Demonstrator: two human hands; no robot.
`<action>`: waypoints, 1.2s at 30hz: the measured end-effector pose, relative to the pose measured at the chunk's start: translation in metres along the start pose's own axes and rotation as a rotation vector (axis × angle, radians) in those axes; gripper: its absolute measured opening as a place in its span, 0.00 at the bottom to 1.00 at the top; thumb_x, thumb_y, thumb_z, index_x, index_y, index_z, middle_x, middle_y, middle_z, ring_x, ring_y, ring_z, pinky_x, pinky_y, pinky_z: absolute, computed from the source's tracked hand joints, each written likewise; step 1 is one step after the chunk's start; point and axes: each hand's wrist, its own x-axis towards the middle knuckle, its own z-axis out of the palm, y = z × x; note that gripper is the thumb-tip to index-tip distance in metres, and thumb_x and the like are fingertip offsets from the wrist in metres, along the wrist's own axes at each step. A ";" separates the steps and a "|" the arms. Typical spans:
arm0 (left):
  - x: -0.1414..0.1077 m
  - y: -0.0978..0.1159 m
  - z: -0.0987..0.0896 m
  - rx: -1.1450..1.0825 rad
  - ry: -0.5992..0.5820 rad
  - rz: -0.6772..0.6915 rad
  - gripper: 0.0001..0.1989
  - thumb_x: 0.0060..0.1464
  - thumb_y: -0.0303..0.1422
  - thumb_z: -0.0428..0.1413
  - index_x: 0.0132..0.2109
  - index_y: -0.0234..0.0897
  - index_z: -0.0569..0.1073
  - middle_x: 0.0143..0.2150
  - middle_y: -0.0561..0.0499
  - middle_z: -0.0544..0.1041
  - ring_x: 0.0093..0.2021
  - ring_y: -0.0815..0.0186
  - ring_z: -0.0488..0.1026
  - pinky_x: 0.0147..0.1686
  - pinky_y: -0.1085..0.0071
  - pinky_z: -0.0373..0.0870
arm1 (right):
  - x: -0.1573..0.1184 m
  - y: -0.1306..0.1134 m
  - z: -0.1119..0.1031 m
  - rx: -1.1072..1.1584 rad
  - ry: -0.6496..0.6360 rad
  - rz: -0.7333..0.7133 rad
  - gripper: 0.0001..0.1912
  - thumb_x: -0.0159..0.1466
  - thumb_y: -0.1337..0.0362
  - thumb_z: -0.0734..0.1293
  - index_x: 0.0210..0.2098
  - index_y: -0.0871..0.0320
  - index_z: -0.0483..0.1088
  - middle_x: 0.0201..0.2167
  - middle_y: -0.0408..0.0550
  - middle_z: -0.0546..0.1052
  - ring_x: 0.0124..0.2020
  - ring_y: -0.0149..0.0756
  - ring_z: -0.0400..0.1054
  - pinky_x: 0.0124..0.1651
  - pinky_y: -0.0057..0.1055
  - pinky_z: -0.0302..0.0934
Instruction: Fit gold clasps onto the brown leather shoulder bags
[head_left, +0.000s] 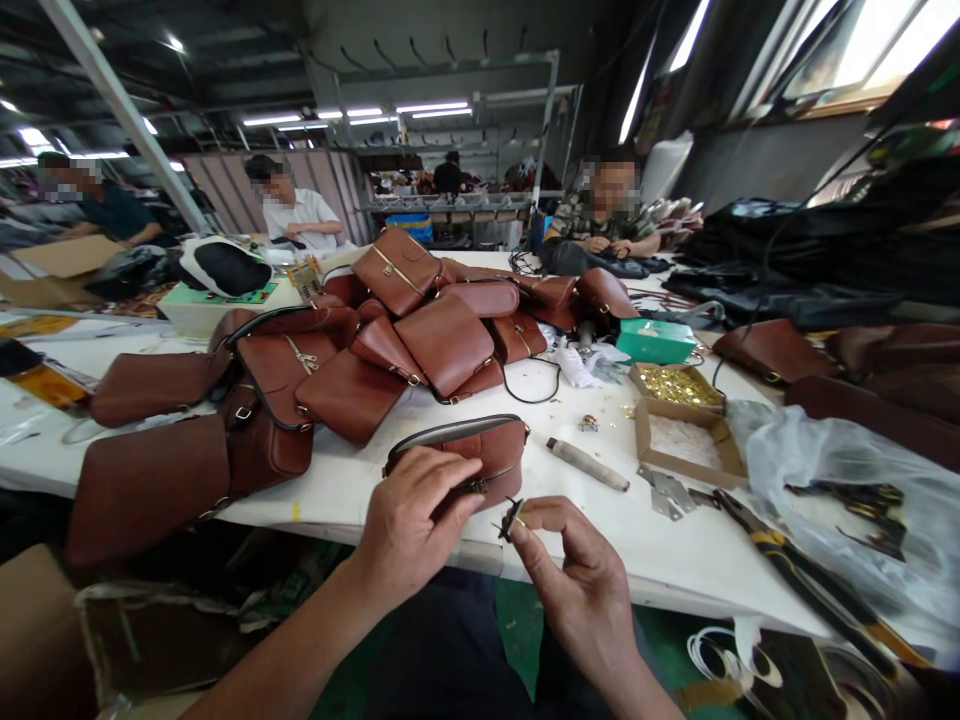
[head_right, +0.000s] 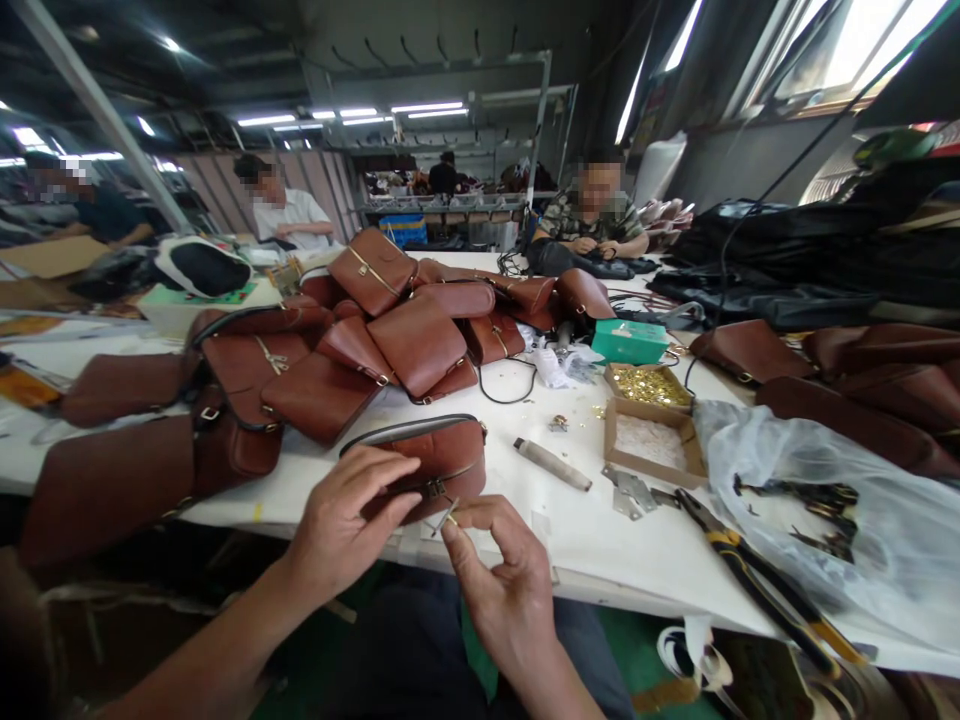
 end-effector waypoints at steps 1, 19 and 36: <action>0.004 -0.005 -0.008 0.135 0.020 0.049 0.17 0.65 0.32 0.60 0.60 0.43 0.77 0.54 0.43 0.81 0.55 0.53 0.75 0.58 0.55 0.71 | 0.006 0.003 0.008 -0.001 0.033 -0.007 0.04 0.70 0.64 0.71 0.36 0.52 0.76 0.36 0.46 0.80 0.38 0.40 0.75 0.43 0.35 0.68; 0.041 -0.036 -0.030 0.345 -0.422 -0.049 0.22 0.60 0.24 0.57 0.60 0.42 0.75 0.48 0.44 0.80 0.45 0.56 0.80 0.46 0.64 0.73 | 0.039 0.038 0.067 -0.038 0.166 0.020 0.06 0.70 0.62 0.71 0.35 0.53 0.75 0.37 0.46 0.79 0.40 0.40 0.73 0.46 0.38 0.67; 0.051 -0.051 -0.036 -0.328 -0.279 -0.274 0.16 0.43 0.27 0.64 0.40 0.48 0.85 0.33 0.53 0.84 0.36 0.56 0.81 0.40 0.68 0.75 | 0.058 0.031 0.040 -0.033 -0.102 0.043 0.08 0.71 0.61 0.70 0.35 0.53 0.75 0.33 0.45 0.79 0.36 0.38 0.72 0.43 0.35 0.65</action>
